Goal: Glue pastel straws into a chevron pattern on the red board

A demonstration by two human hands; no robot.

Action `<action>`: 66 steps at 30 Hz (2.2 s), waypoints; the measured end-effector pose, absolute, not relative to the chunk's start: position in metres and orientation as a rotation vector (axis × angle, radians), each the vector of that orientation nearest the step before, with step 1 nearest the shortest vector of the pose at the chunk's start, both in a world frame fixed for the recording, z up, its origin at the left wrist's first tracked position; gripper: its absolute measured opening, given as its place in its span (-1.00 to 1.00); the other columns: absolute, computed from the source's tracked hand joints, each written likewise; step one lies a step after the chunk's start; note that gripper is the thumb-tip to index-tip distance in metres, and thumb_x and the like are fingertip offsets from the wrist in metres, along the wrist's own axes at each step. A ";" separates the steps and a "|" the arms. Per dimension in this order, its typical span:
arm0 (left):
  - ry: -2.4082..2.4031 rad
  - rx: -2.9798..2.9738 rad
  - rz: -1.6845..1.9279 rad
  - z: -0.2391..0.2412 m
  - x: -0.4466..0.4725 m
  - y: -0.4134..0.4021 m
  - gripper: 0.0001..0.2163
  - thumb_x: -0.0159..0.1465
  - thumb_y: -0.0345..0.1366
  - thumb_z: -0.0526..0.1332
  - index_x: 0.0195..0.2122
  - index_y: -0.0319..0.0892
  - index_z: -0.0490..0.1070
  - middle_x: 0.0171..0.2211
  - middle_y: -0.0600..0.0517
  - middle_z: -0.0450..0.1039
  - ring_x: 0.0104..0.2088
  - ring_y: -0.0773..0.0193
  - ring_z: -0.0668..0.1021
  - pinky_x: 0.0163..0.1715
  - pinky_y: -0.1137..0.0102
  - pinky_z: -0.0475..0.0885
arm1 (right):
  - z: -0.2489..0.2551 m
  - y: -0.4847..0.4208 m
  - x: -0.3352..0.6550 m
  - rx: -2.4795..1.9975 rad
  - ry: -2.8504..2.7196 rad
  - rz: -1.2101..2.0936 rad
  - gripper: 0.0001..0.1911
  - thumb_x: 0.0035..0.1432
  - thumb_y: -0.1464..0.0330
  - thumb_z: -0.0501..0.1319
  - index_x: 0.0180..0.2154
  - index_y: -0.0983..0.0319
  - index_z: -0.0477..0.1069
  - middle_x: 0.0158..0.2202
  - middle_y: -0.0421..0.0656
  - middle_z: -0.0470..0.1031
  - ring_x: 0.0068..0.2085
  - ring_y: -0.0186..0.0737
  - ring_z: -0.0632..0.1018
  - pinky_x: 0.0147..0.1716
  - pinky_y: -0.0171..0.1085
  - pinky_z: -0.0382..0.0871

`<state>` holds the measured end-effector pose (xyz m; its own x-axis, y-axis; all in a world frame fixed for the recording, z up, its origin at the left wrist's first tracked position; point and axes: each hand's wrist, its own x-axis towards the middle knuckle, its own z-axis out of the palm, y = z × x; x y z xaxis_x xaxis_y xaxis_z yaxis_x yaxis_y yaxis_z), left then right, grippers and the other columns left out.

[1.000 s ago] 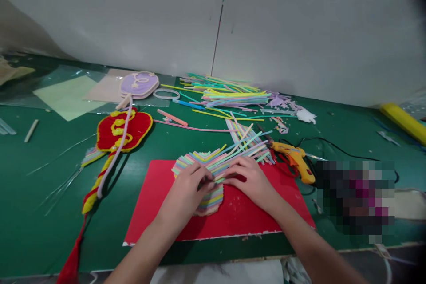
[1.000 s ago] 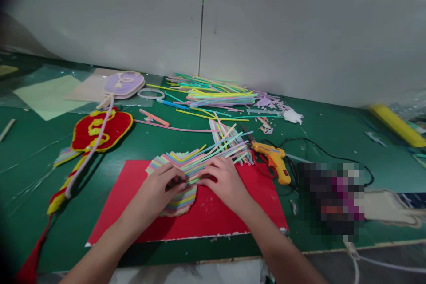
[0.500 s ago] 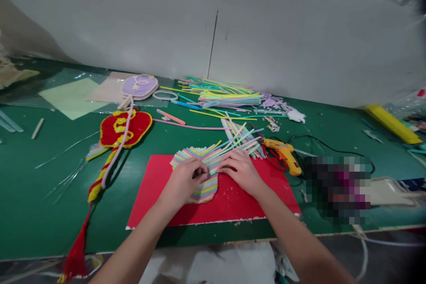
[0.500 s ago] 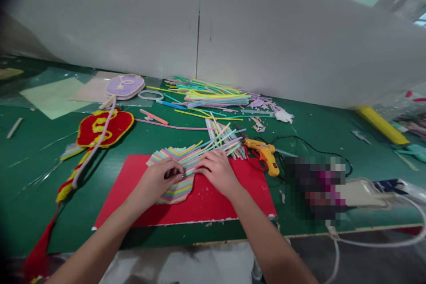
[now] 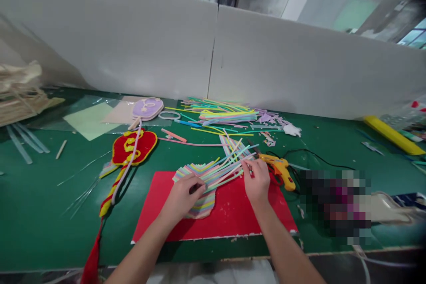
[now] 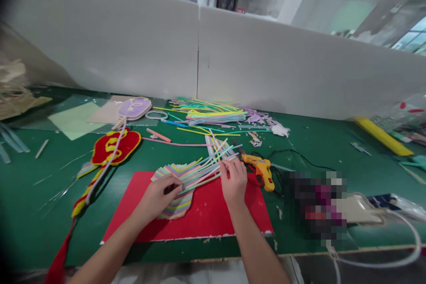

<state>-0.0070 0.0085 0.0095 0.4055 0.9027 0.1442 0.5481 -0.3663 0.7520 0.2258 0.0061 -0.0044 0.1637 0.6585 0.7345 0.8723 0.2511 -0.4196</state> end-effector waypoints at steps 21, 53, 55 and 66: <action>1.223 2.099 0.726 0.008 -0.007 0.008 -0.84 0.26 -0.31 0.08 -0.38 -0.15 0.43 -0.40 0.02 0.45 -0.38 0.26 0.46 -0.38 0.42 0.34 | -0.005 0.005 0.225 -1.552 -1.572 -0.376 -0.81 0.27 0.30 0.09 -0.35 0.20 0.42 -0.47 -0.16 0.38 -0.38 -0.21 0.38 -0.30 -0.22 0.27; 1.332 2.155 1.077 0.010 -0.020 0.001 -0.87 0.29 -0.29 0.14 -0.33 -0.12 0.46 -0.35 0.02 0.47 -0.31 0.23 0.53 -0.35 0.39 0.43 | 0.013 -0.024 0.307 -2.346 -0.875 -0.128 -0.47 0.25 0.02 -0.10 -0.14 0.31 0.38 -0.23 0.13 0.49 -0.25 0.05 0.48 -0.40 -0.17 0.21; 1.323 2.218 1.030 0.011 -0.023 -0.002 -0.90 0.28 -0.31 0.16 -0.35 -0.12 0.45 -0.35 0.02 0.47 -0.30 0.21 0.52 -0.34 0.38 0.40 | 0.018 -0.027 0.304 -2.288 -0.810 -0.112 -0.45 0.23 -0.02 -0.08 -0.11 0.29 0.35 -0.30 0.09 0.50 -0.33 0.02 0.48 -0.44 -0.19 0.19; 1.445 2.487 0.651 0.008 -0.018 -0.014 -0.94 0.20 -0.41 0.27 -0.31 -0.13 0.45 -0.29 0.04 0.47 -0.29 0.14 0.50 -0.32 0.27 0.31 | 0.038 -0.046 0.249 -2.060 -0.959 0.114 -0.38 -0.03 -0.19 0.12 -0.18 0.18 0.25 -0.29 -0.02 0.54 -0.30 0.00 0.55 -0.43 -0.22 0.31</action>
